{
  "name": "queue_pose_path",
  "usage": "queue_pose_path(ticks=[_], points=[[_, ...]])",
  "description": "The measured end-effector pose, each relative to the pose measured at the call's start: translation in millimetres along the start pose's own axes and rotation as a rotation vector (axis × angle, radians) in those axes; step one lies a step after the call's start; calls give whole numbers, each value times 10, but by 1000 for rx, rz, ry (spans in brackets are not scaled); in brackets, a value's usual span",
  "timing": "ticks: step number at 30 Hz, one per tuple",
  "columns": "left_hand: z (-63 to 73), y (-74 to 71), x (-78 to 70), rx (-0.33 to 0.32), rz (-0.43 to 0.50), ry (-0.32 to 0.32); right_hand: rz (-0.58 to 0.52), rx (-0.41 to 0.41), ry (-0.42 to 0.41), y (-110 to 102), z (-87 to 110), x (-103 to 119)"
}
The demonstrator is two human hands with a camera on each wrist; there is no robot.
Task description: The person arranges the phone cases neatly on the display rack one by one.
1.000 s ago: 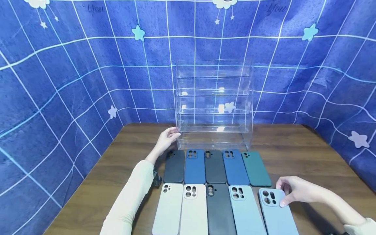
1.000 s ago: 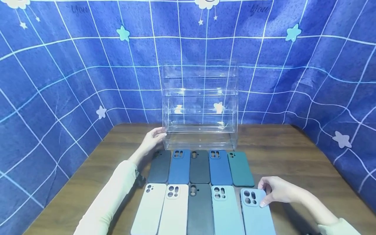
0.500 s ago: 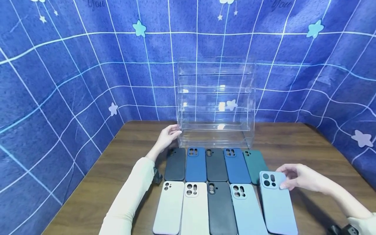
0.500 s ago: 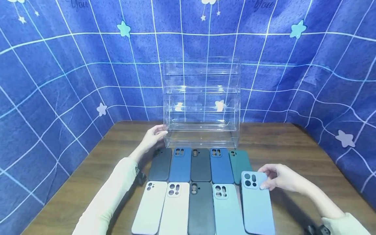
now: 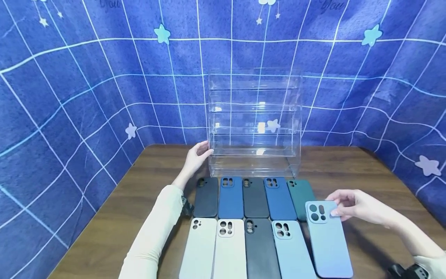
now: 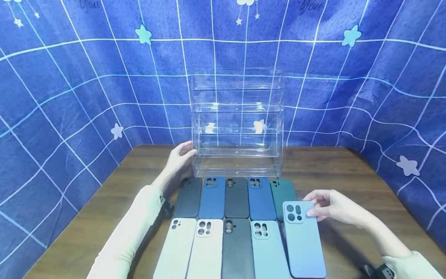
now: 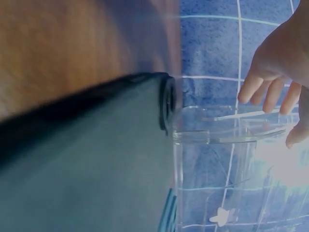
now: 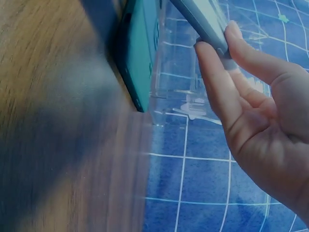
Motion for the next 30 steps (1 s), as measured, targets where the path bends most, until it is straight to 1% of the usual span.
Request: queue_pose_path(ticks=[3,7,12,18,22,26,30], points=[[-29,-16,-42,-28,-7,-1,-22,-6,-27,-2,-12,61],[-64,-9,-72,-29,4,-14,-22,-56,-48,-48,-22,172],[-66,27,-73,4,74,-44,53,-173,-37,-142,-23,300],[-48,50,-56,13,90,-44,150,-276,-29,-190,-115,395],[-37,52,-30,22,71,-29,193,-329,-58,-207,-209,446],[-31,43,-7,20,60,0,192,-363,-80,-244,-308,500],[-17,28,4,-1,64,42,162,-410,-117,-289,-413,570]])
Point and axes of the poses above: each hand's wrist, its own z-axis away from the middle knuckle, its own y-axis out of the palm, x = y × z, the point moved 3 cm from there along -z, towards the middle knuckle, and after that the axes turned 13 degrees about -x, right-handed, at the moved point
